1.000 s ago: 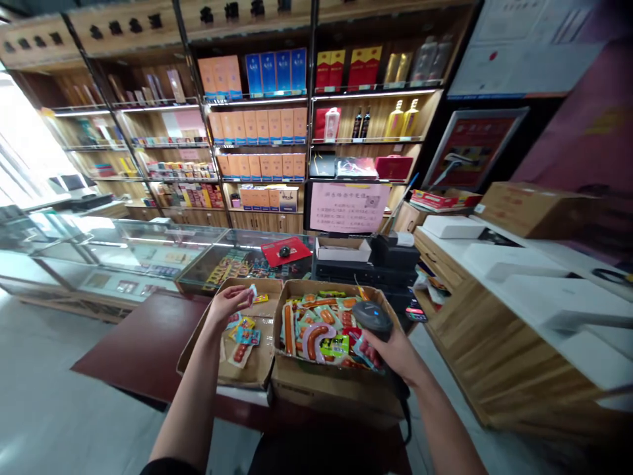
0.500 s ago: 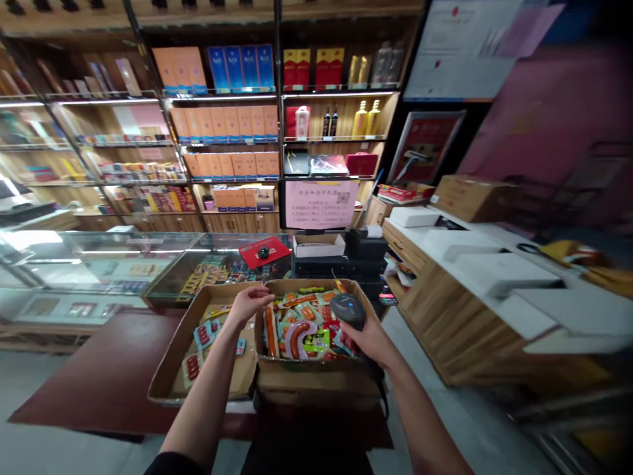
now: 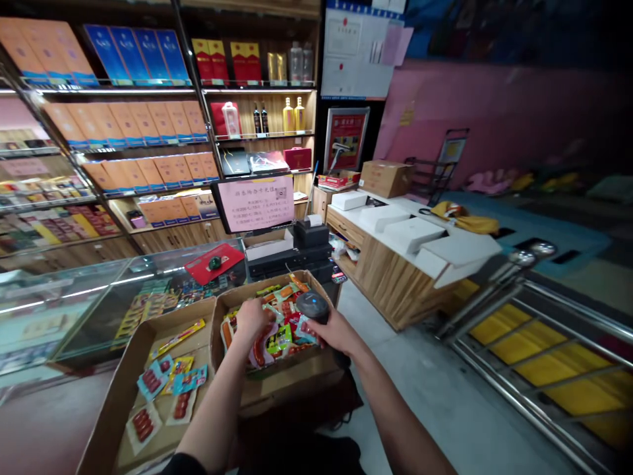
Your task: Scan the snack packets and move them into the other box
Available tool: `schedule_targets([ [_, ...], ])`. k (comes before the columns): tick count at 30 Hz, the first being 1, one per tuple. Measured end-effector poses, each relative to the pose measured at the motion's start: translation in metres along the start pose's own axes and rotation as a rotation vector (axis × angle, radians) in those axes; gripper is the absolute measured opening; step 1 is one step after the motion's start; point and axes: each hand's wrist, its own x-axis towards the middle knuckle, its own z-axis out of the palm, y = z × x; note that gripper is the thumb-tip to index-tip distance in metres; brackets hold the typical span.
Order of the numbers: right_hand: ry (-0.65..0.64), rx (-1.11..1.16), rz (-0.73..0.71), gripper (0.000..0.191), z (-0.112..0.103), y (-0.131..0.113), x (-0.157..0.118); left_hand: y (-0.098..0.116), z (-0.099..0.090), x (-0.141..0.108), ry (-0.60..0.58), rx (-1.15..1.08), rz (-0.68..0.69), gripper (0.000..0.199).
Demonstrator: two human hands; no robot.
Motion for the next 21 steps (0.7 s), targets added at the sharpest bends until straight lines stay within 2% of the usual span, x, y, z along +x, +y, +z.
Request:
schedule_targets([
  [2, -0.007, -0.033, 0.03, 0.015, -0.001, 0.001, 0.0, 0.009, 0.004, -0.005, -0.038, 0.138, 0.002, 0.041],
  [5, -0.003, -0.047, 0.029, 0.015, -0.001, 0.001, 0.001, 0.019, 0.009, -0.01, -0.099, 0.228, 0.026, 0.042],
  [13, -0.018, -0.071, 0.016, 0.014, 0.002, -0.003, 0.0, 0.02, 0.018, -0.009, -0.082, 0.25, 0.043, 0.051],
  [17, -0.053, -0.07, 0.037, 0.015, 0.001, -0.011, -0.002, 0.01, 0.013, 0.0, 0.001, 0.059, 0.008, 0.047],
  [21, -0.072, -0.07, 0.033, 0.016, 0.0, -0.015, -0.002, -0.001, 0.001, 0.017, 0.066, -0.376, -0.052, 0.02],
])
